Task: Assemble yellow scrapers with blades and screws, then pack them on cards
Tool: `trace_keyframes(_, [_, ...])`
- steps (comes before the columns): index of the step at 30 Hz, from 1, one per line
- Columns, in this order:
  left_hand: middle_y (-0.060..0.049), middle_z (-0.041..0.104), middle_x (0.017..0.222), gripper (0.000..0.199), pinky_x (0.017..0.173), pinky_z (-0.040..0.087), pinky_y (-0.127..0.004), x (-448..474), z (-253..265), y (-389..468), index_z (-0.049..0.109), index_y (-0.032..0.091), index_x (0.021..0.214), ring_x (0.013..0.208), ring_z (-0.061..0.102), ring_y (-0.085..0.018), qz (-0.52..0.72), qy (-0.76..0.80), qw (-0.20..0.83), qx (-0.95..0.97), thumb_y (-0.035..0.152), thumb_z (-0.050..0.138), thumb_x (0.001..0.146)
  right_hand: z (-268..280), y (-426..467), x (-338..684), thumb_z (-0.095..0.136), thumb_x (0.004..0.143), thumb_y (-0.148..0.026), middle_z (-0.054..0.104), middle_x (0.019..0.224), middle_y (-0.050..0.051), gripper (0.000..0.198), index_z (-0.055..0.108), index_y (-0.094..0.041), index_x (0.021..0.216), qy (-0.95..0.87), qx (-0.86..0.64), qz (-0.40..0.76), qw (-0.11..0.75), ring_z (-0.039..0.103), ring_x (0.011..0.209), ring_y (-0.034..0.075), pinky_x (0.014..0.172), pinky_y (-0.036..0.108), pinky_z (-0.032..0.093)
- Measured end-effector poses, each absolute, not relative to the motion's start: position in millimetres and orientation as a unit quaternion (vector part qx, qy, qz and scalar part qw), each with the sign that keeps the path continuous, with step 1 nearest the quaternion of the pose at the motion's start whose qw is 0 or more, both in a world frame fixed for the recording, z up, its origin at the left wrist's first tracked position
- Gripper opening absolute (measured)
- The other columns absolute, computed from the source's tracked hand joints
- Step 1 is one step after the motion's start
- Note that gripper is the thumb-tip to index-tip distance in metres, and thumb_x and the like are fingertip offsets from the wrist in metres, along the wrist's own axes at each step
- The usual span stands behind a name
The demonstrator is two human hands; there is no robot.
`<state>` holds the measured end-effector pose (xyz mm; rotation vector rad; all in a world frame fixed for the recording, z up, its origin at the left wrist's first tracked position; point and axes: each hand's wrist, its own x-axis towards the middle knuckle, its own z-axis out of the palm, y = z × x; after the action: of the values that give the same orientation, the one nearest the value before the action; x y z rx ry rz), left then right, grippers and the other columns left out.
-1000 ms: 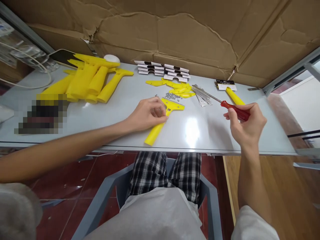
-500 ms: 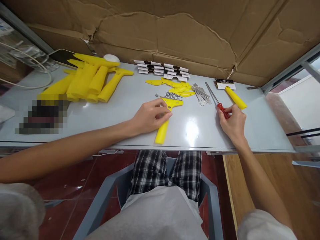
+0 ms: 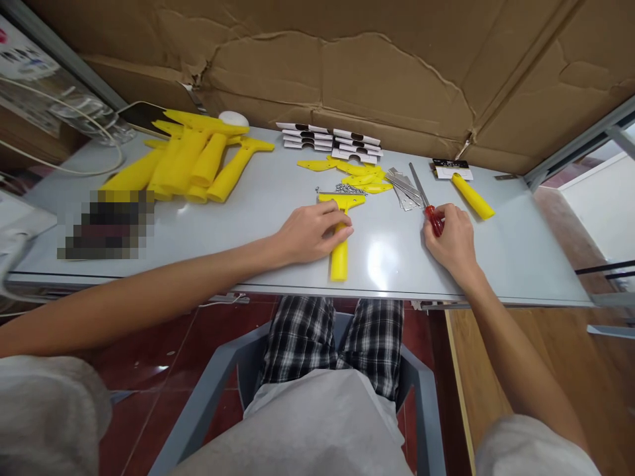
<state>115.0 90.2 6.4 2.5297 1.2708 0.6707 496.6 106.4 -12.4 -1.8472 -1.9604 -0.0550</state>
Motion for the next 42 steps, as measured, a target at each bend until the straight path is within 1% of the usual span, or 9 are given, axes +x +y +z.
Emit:
trace_keyframes(5, [-0.014, 0.084, 0.125, 0.040, 0.086, 0.059, -0.044, 113.7, 4.3, 91.0, 0.089, 0.021, 0.134, 0.109, 0.081, -0.030, 0.221, 0.431, 0.113, 0.868, 0.045, 0.060, 0.120, -5.9, 106.0, 486.5, 0.059, 0.100, -0.058, 0.074, 0.134, 0.019, 0.057, 0.073, -0.015, 0.136, -0.726, -0.660, -0.022, 0.191, 0.064, 0.122, 0.030, 0.118, 0.052, 0.055])
trace_keyframes(10, [-0.014, 0.084, 0.132, 0.044, 0.094, 0.063, -0.045, 113.4, 4.0, 93.5, 0.085, 0.021, 0.139, 0.114, 0.081, -0.030, 0.237, 0.420, 0.127, 0.867, 0.045, 0.052, 0.123, -2.6, 100.9, 471.9, 0.060, 0.102, -0.061, 0.070, 0.148, 0.020, 0.062, 0.077, -0.016, 0.142, -0.728, -0.658, -0.072, 0.179, 0.063, 0.135, 0.036, 0.122, 0.060, 0.057])
trace_keyframes(13, [-0.015, 0.084, 0.131, 0.047, 0.097, 0.065, -0.047, 112.7, 3.6, 95.7, 0.083, 0.018, 0.138, 0.116, 0.081, -0.031, 0.246, 0.415, 0.125, 0.867, 0.043, 0.045, 0.125, 0.0, 91.6, 460.0, 0.059, 0.108, -0.059, 0.064, 0.167, 0.019, 0.062, 0.077, -0.016, 0.149, -0.731, -0.654, -0.118, 0.152, 0.058, 0.151, 0.043, 0.123, 0.067, 0.057])
trace_keyframes(16, [-0.018, 0.084, 0.127, 0.047, 0.096, 0.066, -0.048, 110.2, 2.1, 96.9, 0.082, 0.014, 0.130, 0.112, 0.081, -0.032, 0.242, 0.416, 0.096, 0.871, 0.036, 0.040, 0.125, 3.3, 80.9, 443.8, 0.048, 0.118, -0.052, 0.052, 0.183, 0.018, 0.063, 0.073, -0.013, 0.161, -0.753, -0.624, -0.153, 0.141, 0.048, 0.173, 0.043, 0.139, 0.071, 0.049])
trace_keyframes(21, [-0.019, 0.083, 0.126, 0.041, 0.103, 0.067, -0.049, 101.2, 1.8, 89.2, 0.079, 0.012, 0.127, 0.114, 0.080, -0.032, 0.229, 0.418, 0.048, 0.878, 0.023, 0.040, 0.122, 3.7, 70.2, 404.5, 0.028, 0.125, -0.051, 0.043, 0.190, 0.019, 0.078, 0.063, -0.004, 0.177, -0.812, -0.567, -0.060, 0.128, 0.042, 0.185, 0.032, 0.159, 0.058, 0.039])
trace_keyframes(26, [-0.024, 0.083, 0.130, 0.040, 0.115, 0.066, -0.057, 90.4, 5.6, 69.5, 0.082, 0.007, 0.123, 0.125, 0.077, -0.039, 0.154, 0.456, -0.019, 0.877, 0.016, 0.043, 0.120, -0.9, 62.5, 373.8, 0.027, 0.124, -0.054, 0.023, 0.198, 0.019, 0.088, 0.047, 0.001, 0.190, -0.824, -0.563, 0.044, 0.058, 0.029, 0.192, 0.034, 0.162, 0.061, 0.031])
trace_keyframes(32, [-0.033, 0.073, 0.167, 0.046, 0.129, 0.064, -0.061, 85.3, -3.2, 45.3, 0.078, 0.001, 0.147, 0.154, 0.073, -0.044, 0.168, 0.517, 0.014, 0.839, 0.019, 0.045, 0.120, -1.6, 54.3, 365.0, 0.022, 0.125, -0.049, 0.014, 0.200, 0.016, 0.086, 0.039, 0.000, 0.194, -0.811, -0.583, 0.053, 0.007, 0.018, 0.195, 0.034, 0.164, 0.065, 0.021])
trace_keyframes(36, [-0.035, 0.060, 0.183, 0.057, 0.145, 0.051, -0.067, 87.3, -8.7, 39.6, 0.070, -0.003, 0.161, 0.169, 0.064, -0.046, 0.185, 0.547, 0.043, 0.815, 0.026, 0.040, 0.123, -0.6, 50.7, 357.0, 0.018, 0.125, -0.045, 0.015, 0.199, 0.020, 0.085, 0.039, 0.002, 0.193, -0.810, -0.583, 0.056, 0.019, 0.019, 0.195, 0.036, 0.161, 0.071, 0.023])
trace_keyframes(42, [-0.032, 0.045, 0.195, 0.070, 0.153, 0.038, -0.069, 89.3, -7.7, 38.6, 0.051, -0.004, 0.182, 0.187, 0.043, -0.045, 0.158, 0.566, 0.059, 0.807, 0.032, 0.034, 0.125, -4.0, 47.1, 343.9, 0.017, 0.125, -0.047, 0.011, 0.199, 0.021, 0.088, 0.034, 0.004, 0.195, -0.808, -0.582, 0.075, 0.040, 0.016, 0.195, 0.039, 0.160, 0.076, 0.018])
